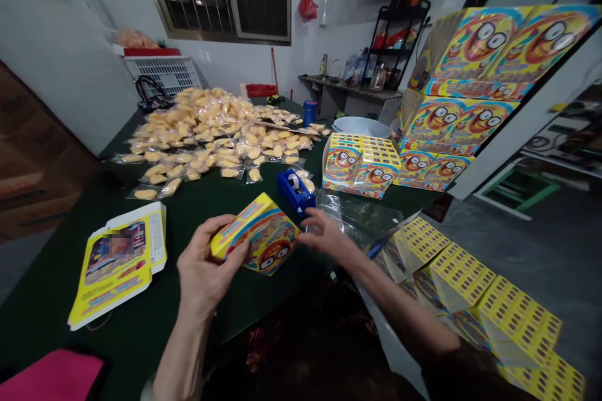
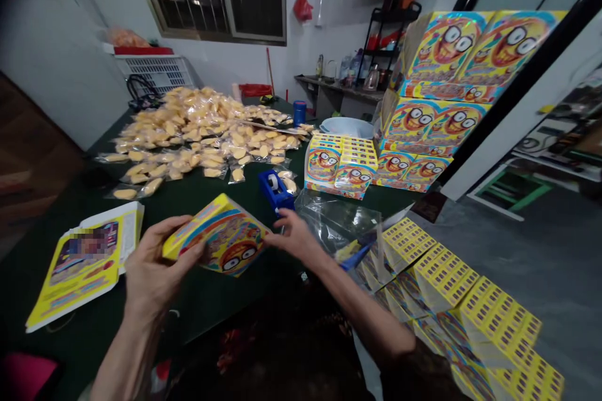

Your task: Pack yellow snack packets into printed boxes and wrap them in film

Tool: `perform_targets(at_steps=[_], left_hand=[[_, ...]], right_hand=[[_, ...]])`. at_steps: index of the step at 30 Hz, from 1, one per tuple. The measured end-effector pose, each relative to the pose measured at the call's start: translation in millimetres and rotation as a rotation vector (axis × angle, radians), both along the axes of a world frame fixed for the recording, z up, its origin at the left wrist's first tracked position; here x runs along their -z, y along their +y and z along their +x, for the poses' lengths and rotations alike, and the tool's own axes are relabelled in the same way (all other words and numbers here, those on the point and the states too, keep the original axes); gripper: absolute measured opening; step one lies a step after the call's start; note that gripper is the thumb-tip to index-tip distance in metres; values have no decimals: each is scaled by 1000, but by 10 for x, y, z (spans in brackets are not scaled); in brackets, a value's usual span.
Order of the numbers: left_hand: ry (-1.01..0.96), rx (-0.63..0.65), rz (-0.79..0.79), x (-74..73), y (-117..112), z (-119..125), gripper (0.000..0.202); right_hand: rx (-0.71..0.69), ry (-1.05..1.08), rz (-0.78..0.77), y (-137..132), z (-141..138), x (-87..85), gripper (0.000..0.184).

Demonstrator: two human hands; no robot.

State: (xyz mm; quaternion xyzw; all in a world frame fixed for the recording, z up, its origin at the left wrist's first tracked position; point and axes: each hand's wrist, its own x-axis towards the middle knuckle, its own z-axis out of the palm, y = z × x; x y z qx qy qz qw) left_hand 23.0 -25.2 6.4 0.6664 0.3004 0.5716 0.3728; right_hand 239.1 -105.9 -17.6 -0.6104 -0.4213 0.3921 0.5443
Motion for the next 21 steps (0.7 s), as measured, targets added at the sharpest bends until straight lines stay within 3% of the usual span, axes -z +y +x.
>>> perform_targets(at_steps=[3, 7, 11, 13, 18, 19, 21], left_hand=[[80, 185, 60, -92, 67, 230, 40], [115, 381, 120, -249, 79, 605, 37], [108, 533, 172, -390, 100, 867, 35], [78, 551, 146, -412, 171, 910, 34], [-218, 309, -137, -269, 457, 836, 33], [-312, 259, -205, -225, 494, 827, 33], [-466, 199, -335, -154, 510, 854, 33]], right_hand=[[111, -410, 189, -121, 323, -350, 75], [-13, -936, 307, -192, 459, -844, 60], [-172, -1044, 269, -45, 573, -1062, 38], [-132, -920, 256, 20, 687, -1031, 41], [363, -441, 304, -65, 765, -620, 67], [397, -318, 261, -100, 705, -518, 67], [327, -68, 148, -139, 530, -349, 64]])
